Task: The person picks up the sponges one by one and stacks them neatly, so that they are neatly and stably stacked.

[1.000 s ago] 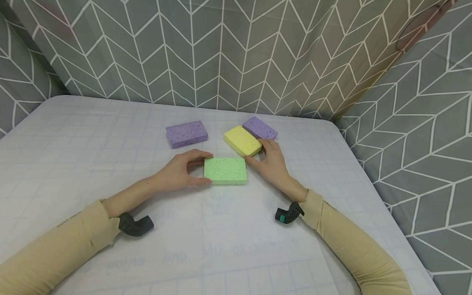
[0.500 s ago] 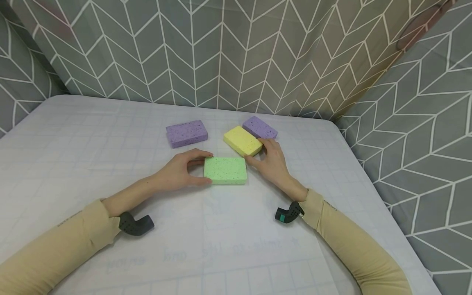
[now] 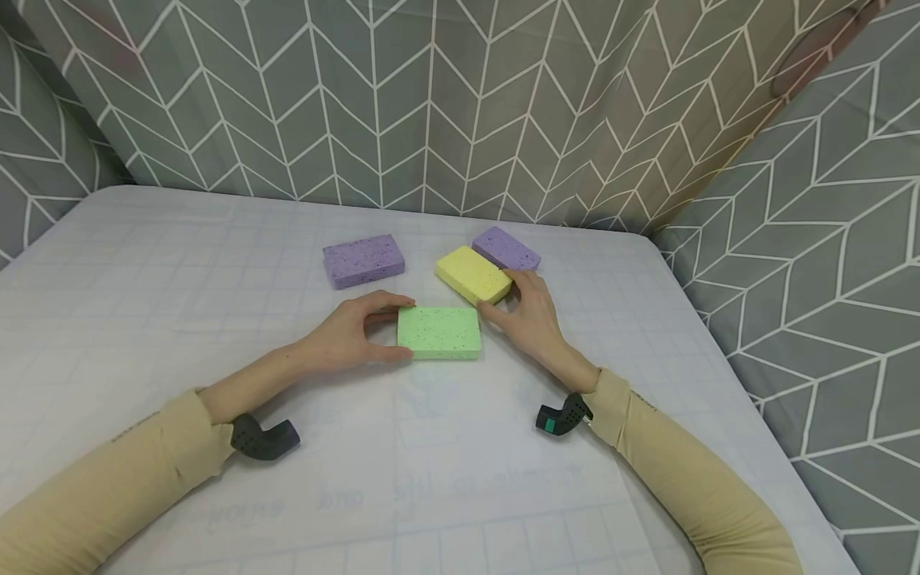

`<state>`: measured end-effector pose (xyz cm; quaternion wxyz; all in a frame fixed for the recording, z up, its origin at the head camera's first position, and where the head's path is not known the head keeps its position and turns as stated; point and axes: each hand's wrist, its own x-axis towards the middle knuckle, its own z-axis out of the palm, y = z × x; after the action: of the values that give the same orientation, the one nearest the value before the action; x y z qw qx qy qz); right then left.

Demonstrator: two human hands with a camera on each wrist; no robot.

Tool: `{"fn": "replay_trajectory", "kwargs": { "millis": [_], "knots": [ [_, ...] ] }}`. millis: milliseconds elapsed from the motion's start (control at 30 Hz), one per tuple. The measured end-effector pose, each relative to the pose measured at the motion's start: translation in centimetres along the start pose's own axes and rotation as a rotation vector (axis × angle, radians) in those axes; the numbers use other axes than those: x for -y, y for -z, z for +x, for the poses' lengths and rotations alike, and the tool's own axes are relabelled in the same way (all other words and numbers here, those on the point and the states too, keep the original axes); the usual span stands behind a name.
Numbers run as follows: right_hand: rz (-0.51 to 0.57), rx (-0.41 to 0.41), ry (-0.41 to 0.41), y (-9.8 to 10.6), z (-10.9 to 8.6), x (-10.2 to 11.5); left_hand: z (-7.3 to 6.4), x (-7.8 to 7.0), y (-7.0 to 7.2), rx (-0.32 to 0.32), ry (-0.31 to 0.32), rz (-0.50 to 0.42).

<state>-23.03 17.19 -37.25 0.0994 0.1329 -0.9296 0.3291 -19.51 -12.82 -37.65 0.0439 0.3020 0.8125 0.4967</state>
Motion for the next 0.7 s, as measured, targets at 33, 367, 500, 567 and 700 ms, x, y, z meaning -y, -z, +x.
{"fn": "replay_trajectory", "kwargs": {
  "millis": [33, 367, 500, 567, 700],
  "knots": [
    [0.003, -0.001, 0.000, 0.00, 0.00, 0.01, -0.01, -0.01, -0.01, 0.000, 0.002, -0.004],
    [0.023, -0.022, -0.006, 0.00, -0.21, 0.02, -0.11, 0.10, -0.13, 0.001, 0.012, 0.016],
    [0.033, -0.031, -0.005, 0.03, -0.30, 0.00, -0.12, 0.08, -0.17, 0.002, 0.012, 0.015],
    [0.038, -0.036, 0.002, 0.07, -0.32, 0.00, -0.12, 0.03, -0.19, 0.002, 0.013, 0.014],
    [0.050, -0.047, 0.016, 0.09, -0.35, -0.05, -0.14, 0.02, -0.22, 0.000, 0.015, 0.017]
  ]
}}
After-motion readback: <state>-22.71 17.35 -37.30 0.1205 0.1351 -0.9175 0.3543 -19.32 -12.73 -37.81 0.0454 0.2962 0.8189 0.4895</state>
